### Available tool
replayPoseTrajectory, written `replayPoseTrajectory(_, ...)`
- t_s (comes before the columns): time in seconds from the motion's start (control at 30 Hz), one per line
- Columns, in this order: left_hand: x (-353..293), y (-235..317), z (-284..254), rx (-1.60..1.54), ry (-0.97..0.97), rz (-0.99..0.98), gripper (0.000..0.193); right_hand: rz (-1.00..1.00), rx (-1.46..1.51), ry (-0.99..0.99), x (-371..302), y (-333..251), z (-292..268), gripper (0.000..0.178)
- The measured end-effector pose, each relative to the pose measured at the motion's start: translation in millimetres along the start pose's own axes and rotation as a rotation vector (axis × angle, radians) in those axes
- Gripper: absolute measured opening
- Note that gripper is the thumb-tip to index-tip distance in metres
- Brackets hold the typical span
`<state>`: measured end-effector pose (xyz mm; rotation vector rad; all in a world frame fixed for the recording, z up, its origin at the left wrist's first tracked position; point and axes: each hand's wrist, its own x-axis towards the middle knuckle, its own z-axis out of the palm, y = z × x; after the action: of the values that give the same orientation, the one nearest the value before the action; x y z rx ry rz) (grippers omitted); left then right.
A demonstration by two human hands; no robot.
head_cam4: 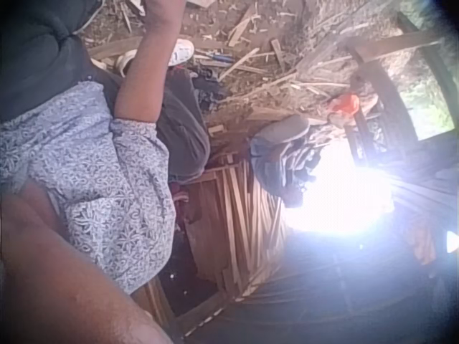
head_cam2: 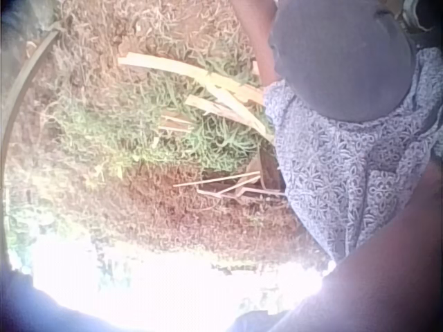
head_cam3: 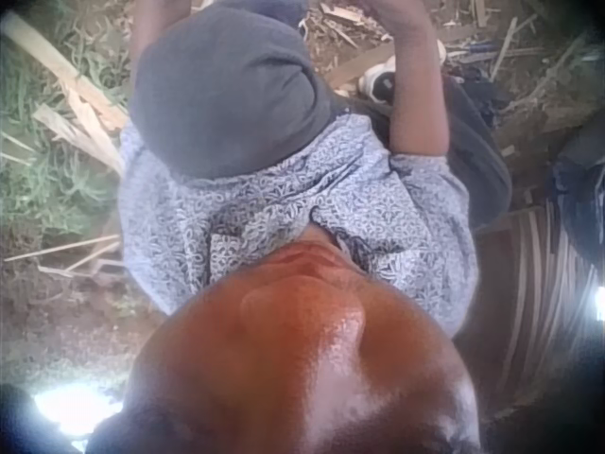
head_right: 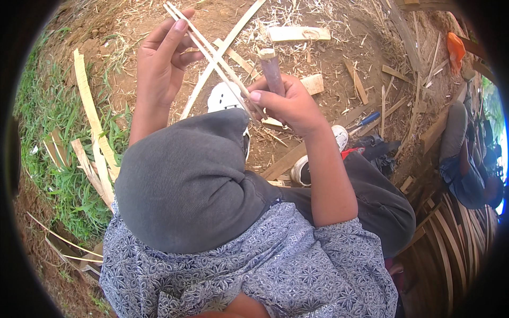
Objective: The person sits on the ground and uses a knife to shave thin strips from a small piece of wood. They repeatedly scrape the blade along the wood to create shavings, occasionally inspecting the piece and adjusting their grip.
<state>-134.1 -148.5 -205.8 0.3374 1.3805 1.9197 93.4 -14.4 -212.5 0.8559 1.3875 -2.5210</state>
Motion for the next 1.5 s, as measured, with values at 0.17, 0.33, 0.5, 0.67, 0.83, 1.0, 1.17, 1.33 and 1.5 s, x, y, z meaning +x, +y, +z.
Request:
replayPoseTrajectory(0.17, -0.4, -0.1, 0.2, -0.005, -0.010, -0.002, 0.029, 0.007, 0.088, 0.021, -0.3, 1.3, 1.3, 0.020)
replayPoseTrajectory(0.33, -0.7, 1.7, 3.2, -0.007, -0.022, -0.022, 0.027, 0.022, 0.084, 0.028, -0.7, 1.4, -3.4, 0.021)
replayPoseTrajectory(0.5, -2.9, 6.0, 8.8, -0.020, 0.001, -0.046, 0.027, 0.021, 0.083, 0.055, -1.2, -1.0, 1.3, 0.026)
replayPoseTrajectory(0.67, -2.2, 2.5, 3.9, 0.022, 0.006, -0.041, 0.017, 0.001, -0.006, 0.094, -0.3, 4.6, -0.2, 0.029)
replayPoseTrajectory(0.83, -3.5, 5.9, 9.5, -0.002, -0.028, -0.049, 0.016, 0.019, 0.008, 0.099, 0.9, 13.1, -5.2, 0.023)
replayPoseTrajectory(1.0, -3.1, 5.4, 6.6, -0.052, -0.060, -0.062, 0.021, 0.040, 0.013, 0.080, 1.0, 16.1, -8.9, 0.025)
replayPoseTrajectory(1.17, -2.7, 3.1, 6.5, -0.009, -0.033, -0.049, 0.027, 0.029, -0.046, 0.088, 1.7, 13.4, -6.1, 0.026)
replayPoseTrajectory(1.33, -3.2, 4.0, 7.6, 0.010, -0.043, -0.038, 0.033, 0.043, -0.032, 0.087, 1.0, 9.1, -3.9, 0.027)
replayPoseTrajectory(1.5, -4.2, 6.5, 7.8, 0.015, -0.050, -0.033, 0.029, 0.033, -0.043, 0.074, 2.5, 10.7, -6.1, 0.028)
